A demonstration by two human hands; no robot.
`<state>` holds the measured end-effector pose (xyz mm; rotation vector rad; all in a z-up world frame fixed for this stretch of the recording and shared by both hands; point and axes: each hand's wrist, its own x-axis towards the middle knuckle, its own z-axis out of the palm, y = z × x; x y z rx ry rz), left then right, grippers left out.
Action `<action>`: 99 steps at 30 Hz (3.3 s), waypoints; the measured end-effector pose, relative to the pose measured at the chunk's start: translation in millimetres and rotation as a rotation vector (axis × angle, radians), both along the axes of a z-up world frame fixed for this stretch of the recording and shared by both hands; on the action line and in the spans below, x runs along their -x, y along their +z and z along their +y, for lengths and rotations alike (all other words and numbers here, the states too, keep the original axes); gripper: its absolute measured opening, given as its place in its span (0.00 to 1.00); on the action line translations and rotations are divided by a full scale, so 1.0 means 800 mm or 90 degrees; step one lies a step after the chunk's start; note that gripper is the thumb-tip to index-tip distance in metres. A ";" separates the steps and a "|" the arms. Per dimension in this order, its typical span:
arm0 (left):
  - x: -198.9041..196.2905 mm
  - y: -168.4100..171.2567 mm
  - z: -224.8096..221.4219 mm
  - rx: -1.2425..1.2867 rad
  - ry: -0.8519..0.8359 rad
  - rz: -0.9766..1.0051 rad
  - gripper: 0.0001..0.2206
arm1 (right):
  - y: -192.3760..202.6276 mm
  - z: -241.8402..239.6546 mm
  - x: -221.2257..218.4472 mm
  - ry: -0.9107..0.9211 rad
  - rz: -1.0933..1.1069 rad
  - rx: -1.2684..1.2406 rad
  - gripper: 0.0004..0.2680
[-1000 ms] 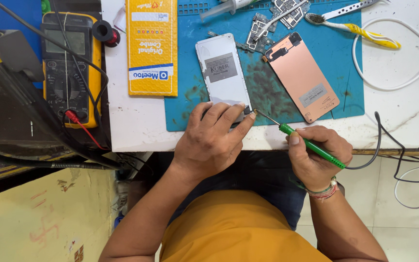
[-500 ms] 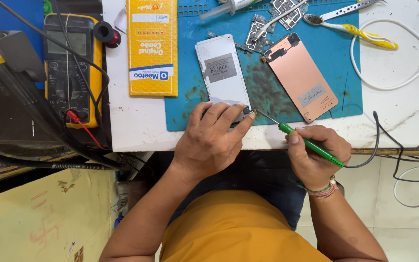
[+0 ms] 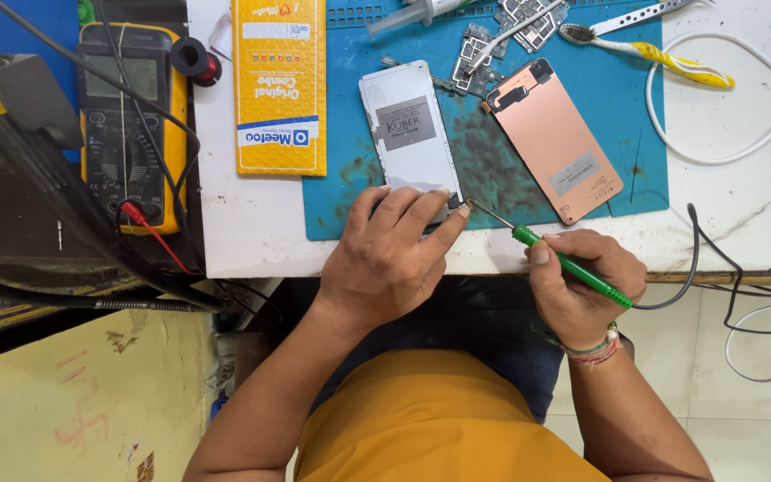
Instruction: The person uses a heat gun and tweezers to detach a small component from a phone body, cleans the area with a brush and liquid, and then applies a soldering iron to part of the internal electronics.
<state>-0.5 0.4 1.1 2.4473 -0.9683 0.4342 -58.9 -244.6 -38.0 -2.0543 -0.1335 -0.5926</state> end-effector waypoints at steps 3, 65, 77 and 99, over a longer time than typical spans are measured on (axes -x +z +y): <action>0.000 0.000 0.000 0.000 0.001 -0.001 0.17 | 0.000 0.000 0.001 0.001 0.000 0.000 0.05; 0.005 -0.009 -0.003 0.054 0.112 -0.009 0.15 | 0.058 -0.178 -0.241 -0.034 -0.012 0.541 0.10; 0.010 -0.016 0.003 0.090 0.093 0.015 0.16 | 0.093 0.064 -0.258 0.239 -0.255 0.682 0.20; 0.100 -0.037 0.077 0.272 0.042 0.050 0.15 | 0.091 0.089 -0.283 0.208 -0.235 0.664 0.19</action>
